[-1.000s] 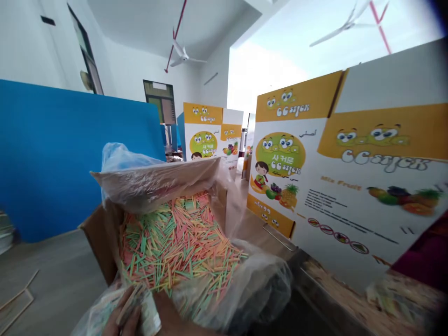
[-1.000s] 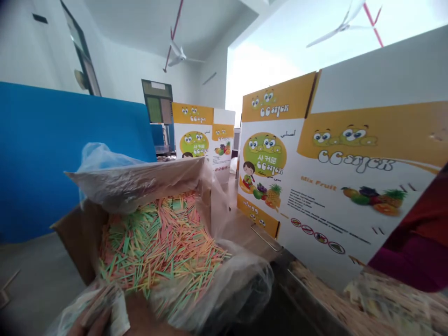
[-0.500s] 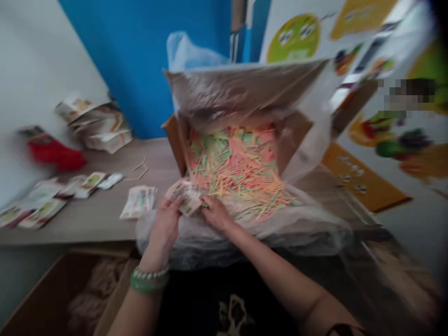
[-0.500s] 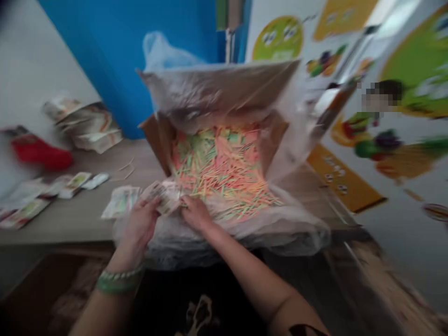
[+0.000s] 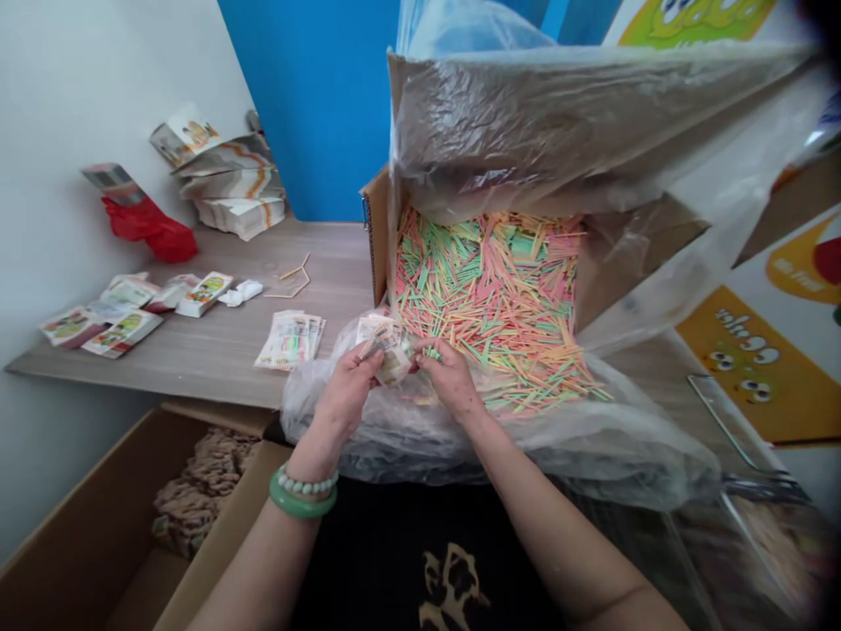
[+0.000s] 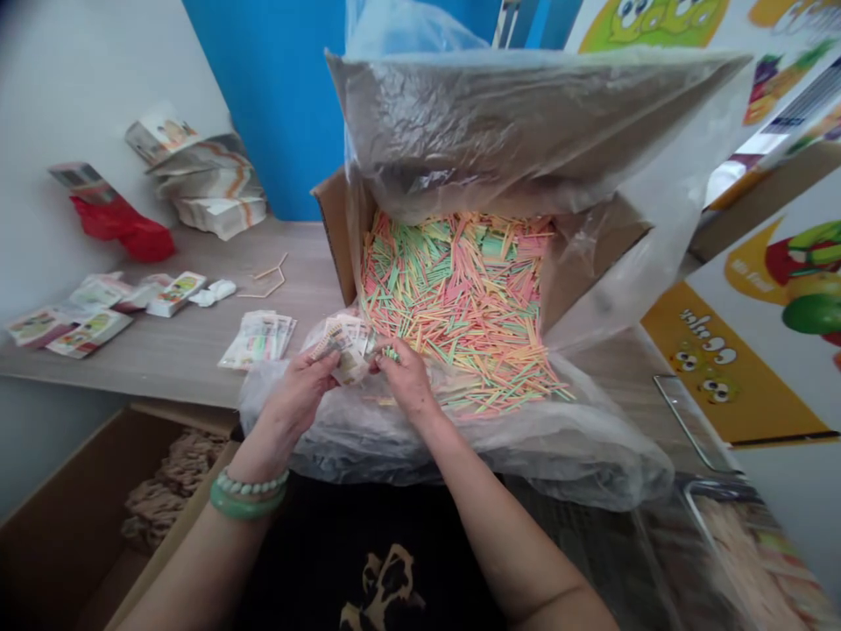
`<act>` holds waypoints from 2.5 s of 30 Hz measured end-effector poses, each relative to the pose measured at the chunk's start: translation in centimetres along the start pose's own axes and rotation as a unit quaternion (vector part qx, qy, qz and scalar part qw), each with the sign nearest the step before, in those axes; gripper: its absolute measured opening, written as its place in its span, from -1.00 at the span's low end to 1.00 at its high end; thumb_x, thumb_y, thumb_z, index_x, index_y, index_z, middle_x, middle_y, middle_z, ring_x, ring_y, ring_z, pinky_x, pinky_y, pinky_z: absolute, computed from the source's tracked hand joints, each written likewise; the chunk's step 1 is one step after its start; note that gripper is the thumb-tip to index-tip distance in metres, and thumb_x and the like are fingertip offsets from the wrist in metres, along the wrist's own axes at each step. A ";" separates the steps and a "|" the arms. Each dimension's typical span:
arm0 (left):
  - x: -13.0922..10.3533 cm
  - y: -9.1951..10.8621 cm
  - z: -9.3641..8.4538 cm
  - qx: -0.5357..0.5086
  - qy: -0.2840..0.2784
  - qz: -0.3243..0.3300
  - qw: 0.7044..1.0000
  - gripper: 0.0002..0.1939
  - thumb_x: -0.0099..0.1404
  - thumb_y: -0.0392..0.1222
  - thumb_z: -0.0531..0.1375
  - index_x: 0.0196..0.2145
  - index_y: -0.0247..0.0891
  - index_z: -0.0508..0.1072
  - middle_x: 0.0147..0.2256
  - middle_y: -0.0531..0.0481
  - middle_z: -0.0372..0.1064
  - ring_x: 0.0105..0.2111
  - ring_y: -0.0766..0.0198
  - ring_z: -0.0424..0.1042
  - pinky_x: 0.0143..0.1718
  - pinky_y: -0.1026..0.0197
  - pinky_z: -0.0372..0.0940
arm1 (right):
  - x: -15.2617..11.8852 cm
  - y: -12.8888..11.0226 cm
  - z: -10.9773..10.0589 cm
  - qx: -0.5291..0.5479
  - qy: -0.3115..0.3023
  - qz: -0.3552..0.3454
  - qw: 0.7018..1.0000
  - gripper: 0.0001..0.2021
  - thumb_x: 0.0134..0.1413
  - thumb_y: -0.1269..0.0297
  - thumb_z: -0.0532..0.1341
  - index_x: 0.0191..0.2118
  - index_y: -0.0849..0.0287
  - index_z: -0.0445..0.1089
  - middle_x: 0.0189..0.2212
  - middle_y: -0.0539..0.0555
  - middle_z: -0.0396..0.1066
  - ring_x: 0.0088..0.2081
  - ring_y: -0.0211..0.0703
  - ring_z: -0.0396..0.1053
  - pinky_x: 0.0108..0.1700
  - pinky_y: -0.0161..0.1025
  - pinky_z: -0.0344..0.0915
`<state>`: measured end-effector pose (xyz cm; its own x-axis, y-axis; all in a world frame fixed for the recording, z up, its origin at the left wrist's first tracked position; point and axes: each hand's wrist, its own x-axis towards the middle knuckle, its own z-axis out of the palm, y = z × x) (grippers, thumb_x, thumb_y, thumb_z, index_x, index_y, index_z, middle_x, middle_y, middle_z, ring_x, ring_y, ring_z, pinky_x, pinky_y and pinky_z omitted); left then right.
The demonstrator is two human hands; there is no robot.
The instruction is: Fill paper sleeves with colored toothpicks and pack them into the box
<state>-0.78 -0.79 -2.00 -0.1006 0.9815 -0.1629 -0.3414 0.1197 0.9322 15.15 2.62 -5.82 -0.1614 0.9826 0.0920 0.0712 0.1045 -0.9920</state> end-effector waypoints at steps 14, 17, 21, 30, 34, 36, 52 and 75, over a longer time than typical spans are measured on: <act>0.0 -2.1 -0.3 0.078 -0.013 0.058 0.995 -0.74 0.09 -0.01 0.32 -0.44 -0.25 0.43 -0.49 0.08 0.36 -0.48 0.34 0.28 -0.40 0.27 0.22 | -0.5 0.9 -0.9 -0.208 -0.148 -0.073 0.964 -0.91 0.08 0.25 0.10 -0.35 0.08 0.32 -0.41 0.00 0.41 -0.31 -0.10 0.34 -0.22 -0.22 0.17; -0.2 -2.0 -0.4 0.147 -0.017 0.085 0.985 -0.77 0.16 -0.01 0.25 -0.39 -0.24 0.43 -0.43 0.04 0.38 -0.39 0.28 0.31 -0.32 0.25 0.24 | -0.2 0.1 -1.3 -0.139 -0.066 -0.048 0.987 -0.90 0.12 0.21 0.11 -0.36 0.08 0.30 -0.48 -0.02 0.42 -0.35 -0.11 0.37 -0.19 -0.19 0.21; -0.7 -1.6 -0.3 0.191 -0.012 0.077 0.978 -0.65 0.10 -0.02 0.28 -0.60 -0.22 0.22 -0.59 0.14 0.11 -0.51 0.36 0.13 -0.46 0.29 0.08 | 0.4 -3.3 -1.7 0.051 0.033 -0.066 0.996 -0.88 0.19 0.17 0.15 -0.30 0.08 0.28 -0.46 -0.04 0.47 -0.31 -0.14 0.42 -0.06 -0.13 0.27; -1.3 -1.1 1.0 0.206 -0.053 0.056 0.976 -0.57 0.04 -0.03 0.32 -0.65 -0.23 0.14 -0.62 0.17 -0.03 -0.54 0.42 -0.03 -0.51 0.30 -0.09 | 0.3 -8.4 1.2 0.208 -0.024 -0.133 0.969 -0.88 0.29 0.17 0.15 -0.27 0.05 0.24 -0.45 -0.06 0.47 -0.20 -0.14 0.50 0.06 -0.05 0.30; -1.5 -0.8 1.1 0.186 -0.064 0.060 0.979 -0.60 0.04 -0.04 0.32 -0.66 -0.25 0.18 -0.62 0.17 0.00 -0.55 0.42 -0.02 -0.50 0.30 -0.05 | 0.0 -7.0 1.4 0.197 -0.042 -0.112 0.973 -0.88 0.26 0.18 0.18 -0.29 0.05 0.25 -0.47 -0.06 0.49 -0.16 -0.12 0.50 0.08 -0.06 0.29; -1.5 -0.8 1.0 0.180 -0.063 0.063 0.980 -0.59 0.07 -0.03 0.32 -0.66 -0.26 0.21 -0.63 0.17 0.00 -0.55 0.41 -0.02 -0.50 0.29 -0.06 | -0.1 -6.3 1.0 0.186 -0.053 -0.097 0.976 -0.89 0.25 0.20 0.18 -0.29 0.06 0.28 -0.45 -0.04 0.52 -0.11 -0.11 0.49 0.11 -0.05 0.26; -0.3 -2.3 2.1 -0.014 -0.032 0.019 0.999 -0.67 0.03 0.06 0.41 -0.40 -0.28 0.59 -0.41 0.01 0.47 -0.34 0.28 0.34 -0.22 0.22 0.26 | 0.2 -5.1 0.0 0.190 -0.101 0.020 0.976 -0.75 0.07 0.03 0.30 -0.30 0.10 0.57 -0.06 0.11 0.55 0.12 0.00 0.39 0.24 -0.03 0.18; -1.9 0.4 -0.7 0.078 0.030 0.171 0.982 -0.79 0.19 -0.12 0.30 -0.54 -0.25 0.53 -0.37 -0.01 0.39 -0.29 0.27 0.35 -0.16 0.22 0.27 | -1.2 -3.0 2.0 0.089 -0.148 0.031 0.984 -0.84 -0.10 0.19 0.38 -0.41 0.10 0.43 -0.51 -0.05 0.35 -0.46 -0.19 0.25 -0.41 -0.25 0.19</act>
<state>-1.41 -2.73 -1.56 -0.2413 0.9580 0.1547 -0.1315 -0.1902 0.9729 13.12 0.78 -3.14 -0.4441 0.8956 0.0273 -0.0797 -0.0092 -0.9968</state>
